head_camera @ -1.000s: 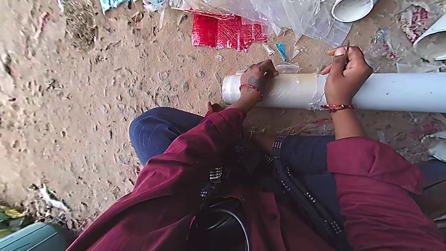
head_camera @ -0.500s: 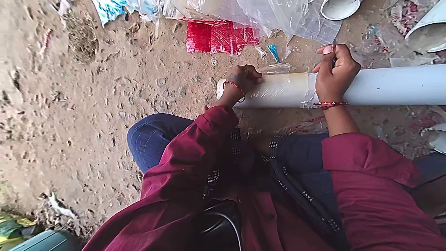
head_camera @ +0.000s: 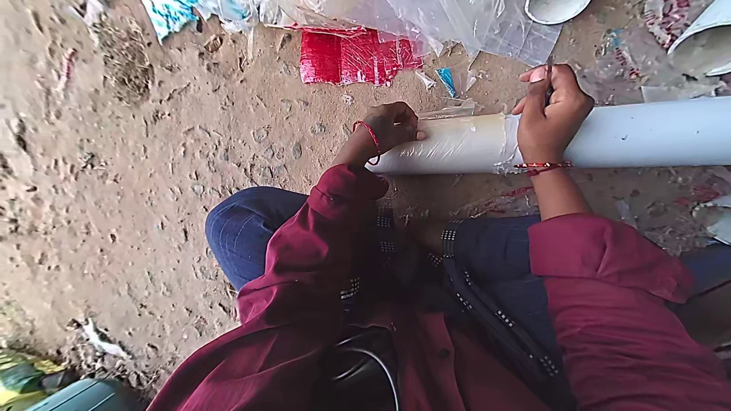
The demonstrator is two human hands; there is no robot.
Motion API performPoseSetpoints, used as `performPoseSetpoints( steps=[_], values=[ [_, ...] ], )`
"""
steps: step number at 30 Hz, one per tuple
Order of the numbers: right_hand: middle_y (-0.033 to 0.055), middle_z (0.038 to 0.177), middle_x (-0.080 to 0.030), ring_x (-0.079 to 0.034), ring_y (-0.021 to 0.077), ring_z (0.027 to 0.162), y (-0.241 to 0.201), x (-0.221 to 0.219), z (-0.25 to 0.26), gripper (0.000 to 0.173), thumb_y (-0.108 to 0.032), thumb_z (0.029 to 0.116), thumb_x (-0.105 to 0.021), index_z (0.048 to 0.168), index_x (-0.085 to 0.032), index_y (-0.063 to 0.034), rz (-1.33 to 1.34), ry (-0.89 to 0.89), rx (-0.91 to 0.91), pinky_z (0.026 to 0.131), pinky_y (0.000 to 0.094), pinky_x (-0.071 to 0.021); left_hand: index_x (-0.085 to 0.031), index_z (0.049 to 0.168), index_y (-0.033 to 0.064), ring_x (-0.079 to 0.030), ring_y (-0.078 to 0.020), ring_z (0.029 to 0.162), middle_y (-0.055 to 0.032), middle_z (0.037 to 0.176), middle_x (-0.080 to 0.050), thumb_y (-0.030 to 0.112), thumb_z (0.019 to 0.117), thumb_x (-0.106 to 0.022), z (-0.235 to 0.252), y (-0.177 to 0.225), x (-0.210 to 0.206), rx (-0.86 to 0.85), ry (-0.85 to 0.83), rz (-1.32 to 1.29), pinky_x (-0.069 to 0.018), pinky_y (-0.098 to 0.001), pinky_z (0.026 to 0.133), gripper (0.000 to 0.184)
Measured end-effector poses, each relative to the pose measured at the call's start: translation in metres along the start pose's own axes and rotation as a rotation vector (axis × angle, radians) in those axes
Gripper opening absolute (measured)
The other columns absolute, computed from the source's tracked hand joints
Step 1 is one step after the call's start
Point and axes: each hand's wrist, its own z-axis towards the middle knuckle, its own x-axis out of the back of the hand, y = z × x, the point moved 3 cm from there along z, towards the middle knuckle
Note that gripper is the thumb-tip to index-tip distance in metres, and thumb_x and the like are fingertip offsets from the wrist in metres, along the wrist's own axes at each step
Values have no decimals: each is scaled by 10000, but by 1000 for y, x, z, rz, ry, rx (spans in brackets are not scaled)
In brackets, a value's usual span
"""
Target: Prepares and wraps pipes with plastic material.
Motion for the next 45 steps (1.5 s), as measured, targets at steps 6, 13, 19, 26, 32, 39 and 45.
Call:
performPoseSetpoints(
  steps=[6,13,19,26,32,39,45],
  values=[
    [84,740,-678,-628,154,616,31,-13,0,348,-180,1086,-410,1110,-701,10,263,131,189,631,354,-514,-709,1118,-67,-678,-308,1126,-220,1177,-702,154,1014,-649,-1,10,-8,8,90,107,-503,-468,1036,252],
    [70,728,-665,-616,136,609,28,-11,0,336,-172,1082,-420,1107,-700,13,274,129,175,634,334,-511,-666,1121,-68,-708,-277,1054,-222,1164,-687,134,996,-686,-1,12,-5,-12,125,81,-555,-402,981,238],
    [73,747,-678,-627,142,620,29,-12,0,346,-174,1079,-407,1119,-699,7,261,113,171,646,344,-518,-609,1134,-113,-626,-454,1172,-288,1313,-569,12,1047,-519,7,25,-14,1,-24,379,-505,-584,987,177],
    [59,750,-675,-629,120,615,29,-13,3,344,-176,1083,-406,1110,-698,5,313,128,172,640,321,-525,-620,1155,-127,-655,-454,1131,-311,1212,-649,74,1048,-550,19,18,-3,30,53,313,-493,-582,991,238],
    [157,906,-658,-612,213,836,-21,17,14,334,-52,1110,-322,1202,-628,46,64,-308,-295,855,348,-492,-686,1178,-32,-677,-308,1150,-205,1203,-705,235,1009,-672,-3,-10,16,10,17,100,-504,-488,1039,316],
    [56,751,-680,-629,118,622,29,-13,4,334,-177,1077,-414,1108,-700,-5,297,120,160,642,321,-519,-700,1115,-57,-685,-361,1095,-234,1189,-696,115,1015,-632,6,8,4,78,146,241,-506,-535,995,211],
    [67,750,-680,-631,132,618,27,-13,2,345,-194,1091,-413,1111,-698,0,286,121,184,639,340,-518,-711,1097,4,-688,-118,759,-81,921,-730,127,1010,-627,43,-19,16,-13,96,111,-583,-322,739,172]
  ],
)
